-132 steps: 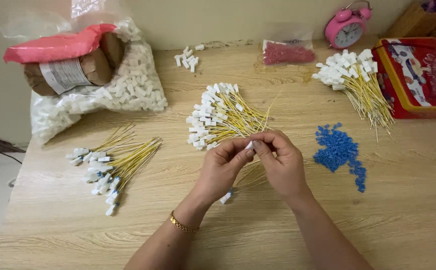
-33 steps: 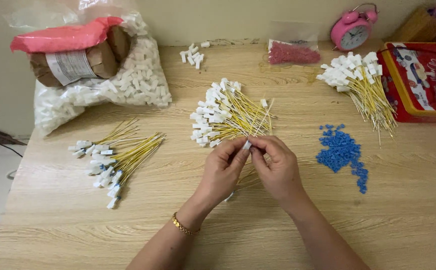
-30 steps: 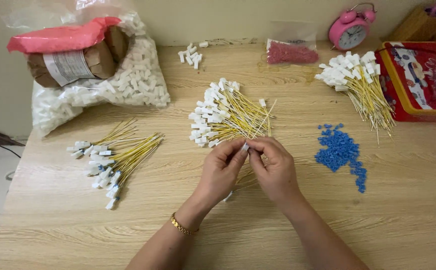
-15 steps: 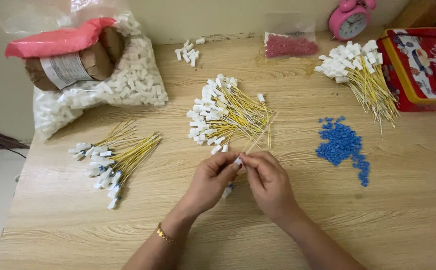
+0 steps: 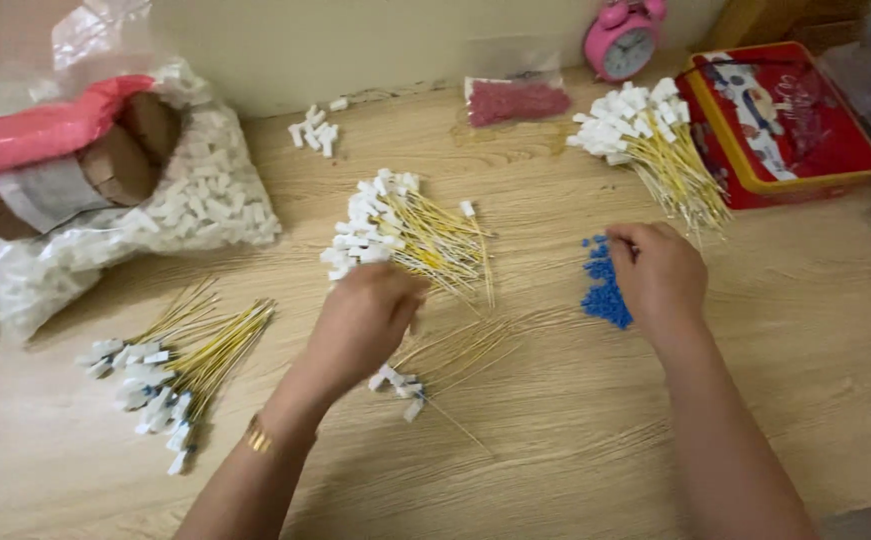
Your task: Manual assembly of wire connectors by attaching small plastic components.
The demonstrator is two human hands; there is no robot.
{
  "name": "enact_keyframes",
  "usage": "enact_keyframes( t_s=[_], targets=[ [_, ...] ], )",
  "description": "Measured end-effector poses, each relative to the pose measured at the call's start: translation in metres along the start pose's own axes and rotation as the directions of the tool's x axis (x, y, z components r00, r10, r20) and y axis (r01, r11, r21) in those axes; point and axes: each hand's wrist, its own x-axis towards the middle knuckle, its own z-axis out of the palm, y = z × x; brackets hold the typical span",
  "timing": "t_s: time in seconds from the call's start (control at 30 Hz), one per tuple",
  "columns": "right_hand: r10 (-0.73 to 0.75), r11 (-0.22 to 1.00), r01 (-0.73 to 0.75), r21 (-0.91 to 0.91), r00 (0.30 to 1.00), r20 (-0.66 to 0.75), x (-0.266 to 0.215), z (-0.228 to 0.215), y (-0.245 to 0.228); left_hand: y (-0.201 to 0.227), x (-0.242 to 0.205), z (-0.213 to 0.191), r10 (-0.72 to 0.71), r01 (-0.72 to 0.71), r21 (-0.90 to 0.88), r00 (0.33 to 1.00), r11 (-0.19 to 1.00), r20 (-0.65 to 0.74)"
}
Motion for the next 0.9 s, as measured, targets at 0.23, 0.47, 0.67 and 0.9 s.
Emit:
enact_keyframes(
  t_s=[0.23,0.47,0.67,0.9],
  targets=[
    [0.018,0.948,0.052,-0.315,0.977,0.215,0.032,0.035,0.005,-0.053,0.142,0.088,0.19,-0.123,0.415,0.974,0.902,-0.125],
    [-0.025,0.946,0.093,-0.312,0.977,0.214,0.035,0.033,-0.002,-0.072,0.173,0.126,0.09,-0.163,0.515,0.982,0.841,0.165],
    [-0.016,1.0,0.015,0.01,0.986,0.164,0.022,0.003,-0.032,-0.054,0.152,0.077,0.116,-0.136,0.319,0.99,0.938,0.08],
    [-0.051,0.496,-0.022,0.868,0.997,0.054,-0.023,-0.052,-0.094,-0.005,0.077,-0.001,-0.234,0.235,-0.525,0.97,0.818,0.07]
  ],
)
